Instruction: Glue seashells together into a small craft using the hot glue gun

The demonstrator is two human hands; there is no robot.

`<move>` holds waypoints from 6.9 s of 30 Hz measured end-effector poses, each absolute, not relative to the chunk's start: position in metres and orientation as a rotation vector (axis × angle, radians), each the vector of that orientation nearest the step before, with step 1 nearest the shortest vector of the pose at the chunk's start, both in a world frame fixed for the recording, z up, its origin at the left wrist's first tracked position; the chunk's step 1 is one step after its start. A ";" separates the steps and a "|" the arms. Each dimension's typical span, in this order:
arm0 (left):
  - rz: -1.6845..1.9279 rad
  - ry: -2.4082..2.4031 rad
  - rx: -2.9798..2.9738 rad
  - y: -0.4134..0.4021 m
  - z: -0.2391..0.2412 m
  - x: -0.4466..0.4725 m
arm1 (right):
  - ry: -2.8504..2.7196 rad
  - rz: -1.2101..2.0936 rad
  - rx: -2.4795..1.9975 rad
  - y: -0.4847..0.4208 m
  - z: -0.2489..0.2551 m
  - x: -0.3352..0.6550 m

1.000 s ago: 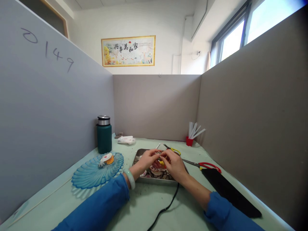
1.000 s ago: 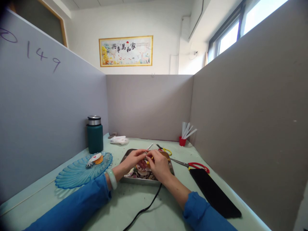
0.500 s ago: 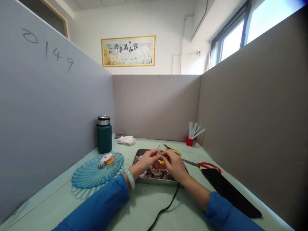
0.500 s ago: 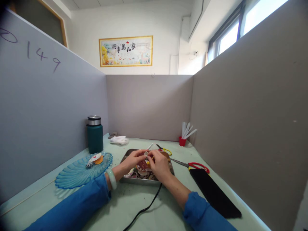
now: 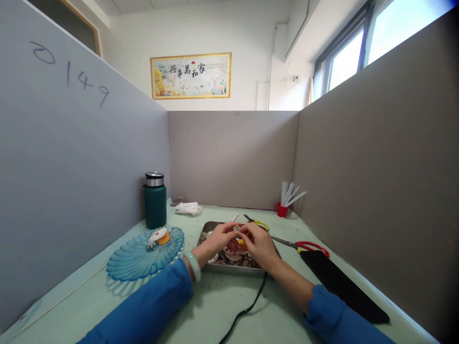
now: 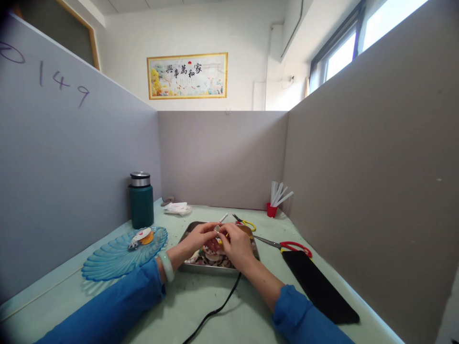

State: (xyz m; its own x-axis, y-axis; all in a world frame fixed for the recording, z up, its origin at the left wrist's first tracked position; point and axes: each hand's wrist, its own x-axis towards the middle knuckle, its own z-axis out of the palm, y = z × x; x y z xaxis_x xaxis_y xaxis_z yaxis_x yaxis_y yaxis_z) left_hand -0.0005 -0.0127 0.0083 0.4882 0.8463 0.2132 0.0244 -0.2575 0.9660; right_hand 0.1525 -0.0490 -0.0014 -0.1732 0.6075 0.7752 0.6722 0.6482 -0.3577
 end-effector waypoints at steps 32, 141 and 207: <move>0.967 0.753 1.586 -0.010 0.007 -0.001 | -1.887 -0.086 -0.958 -0.050 -0.001 0.152; 1.084 0.765 1.622 -0.010 0.005 -0.001 | -1.977 0.015 -1.141 -0.055 0.002 0.151; 1.052 0.776 1.630 -0.015 0.010 -0.002 | -1.994 0.044 -1.128 -0.055 0.001 0.151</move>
State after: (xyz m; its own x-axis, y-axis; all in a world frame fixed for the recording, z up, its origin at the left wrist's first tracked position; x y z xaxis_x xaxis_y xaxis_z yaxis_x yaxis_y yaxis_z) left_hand -0.0018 -0.0154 0.0098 0.4151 0.8704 0.2649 -0.0040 -0.2894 0.9572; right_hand 0.1510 -0.0548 0.0010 -0.2580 0.7253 0.6383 0.6965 0.5975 -0.3974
